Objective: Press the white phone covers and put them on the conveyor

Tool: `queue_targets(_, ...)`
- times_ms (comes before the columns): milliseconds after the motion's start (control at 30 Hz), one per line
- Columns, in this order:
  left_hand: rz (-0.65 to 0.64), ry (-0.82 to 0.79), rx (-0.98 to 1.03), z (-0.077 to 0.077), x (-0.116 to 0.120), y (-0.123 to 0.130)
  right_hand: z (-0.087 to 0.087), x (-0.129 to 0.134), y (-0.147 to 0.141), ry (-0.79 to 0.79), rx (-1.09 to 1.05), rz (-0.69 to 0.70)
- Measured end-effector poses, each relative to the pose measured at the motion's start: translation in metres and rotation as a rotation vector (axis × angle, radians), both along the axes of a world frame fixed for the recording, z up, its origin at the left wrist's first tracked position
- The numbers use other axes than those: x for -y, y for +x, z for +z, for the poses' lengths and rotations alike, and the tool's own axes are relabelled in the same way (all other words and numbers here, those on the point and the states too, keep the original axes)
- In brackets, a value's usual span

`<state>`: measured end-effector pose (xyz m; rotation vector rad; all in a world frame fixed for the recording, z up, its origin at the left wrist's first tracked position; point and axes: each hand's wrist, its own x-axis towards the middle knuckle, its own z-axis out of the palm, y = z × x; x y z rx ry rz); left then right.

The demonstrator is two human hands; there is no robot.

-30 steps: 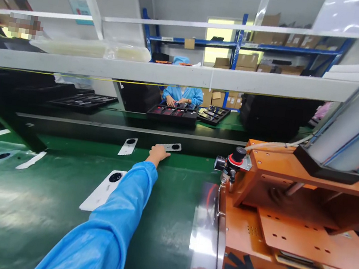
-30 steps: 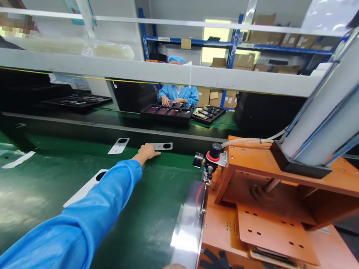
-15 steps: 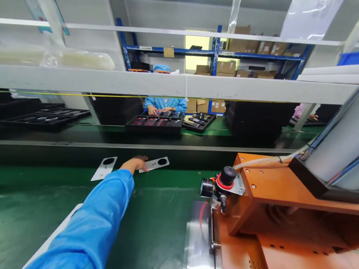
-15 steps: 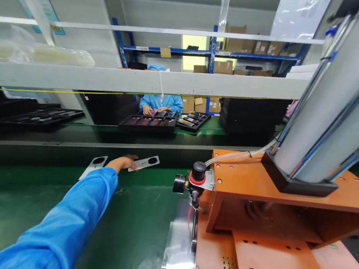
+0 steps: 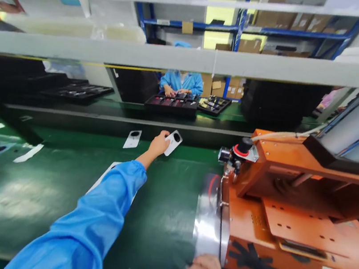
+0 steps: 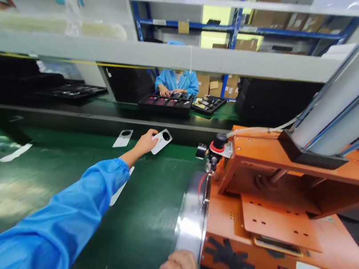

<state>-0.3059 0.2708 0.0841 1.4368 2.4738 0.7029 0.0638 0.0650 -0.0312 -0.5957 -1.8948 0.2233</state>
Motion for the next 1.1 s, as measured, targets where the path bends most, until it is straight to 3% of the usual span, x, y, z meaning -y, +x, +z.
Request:
queue_targets(133,-0.073,0.095,0.081,-0.034,0.129,0.052,0.026,0.007,0.003,-0.287,-0.026,0.168)
queue_targets(200,-0.123,0.221,0.257,-0.059,0.203,0.090,0.046,-0.001,-0.004,-0.454,-0.034,0.198)
queue_targets(267,-0.179,0.241,0.387,-0.082,0.265,0.133,0.062,-0.015,-0.016,-0.644,-0.022,0.216)
queue_targets(367,-0.234,0.186,0.461,-0.101,0.318,0.188,0.067,-0.044,-0.037,-0.924,0.022,0.250)
queue_targets(467,-0.234,0.134,0.383,-0.103,0.332,0.207,0.054,-0.065,-0.052,-1.083,0.041,0.248)
queue_targets(600,-0.196,0.196,0.062,-0.106,0.339,0.189,0.046,-0.072,-0.058,-1.122,0.063,0.242)
queue_targets(767,-0.382,0.335,-0.276,-0.131,0.341,0.178,0.050,-0.066,-0.069,-0.897,0.238,0.222)
queue_targets(933,-0.320,0.453,-0.366,-0.150,0.332,0.186,0.041,-0.064,-0.087,-0.798,0.382,0.244)
queue_targets(1100,-0.317,0.460,-0.377,-0.151,0.330,0.186,0.039,-0.068,-0.092,-0.809,0.530,0.224)
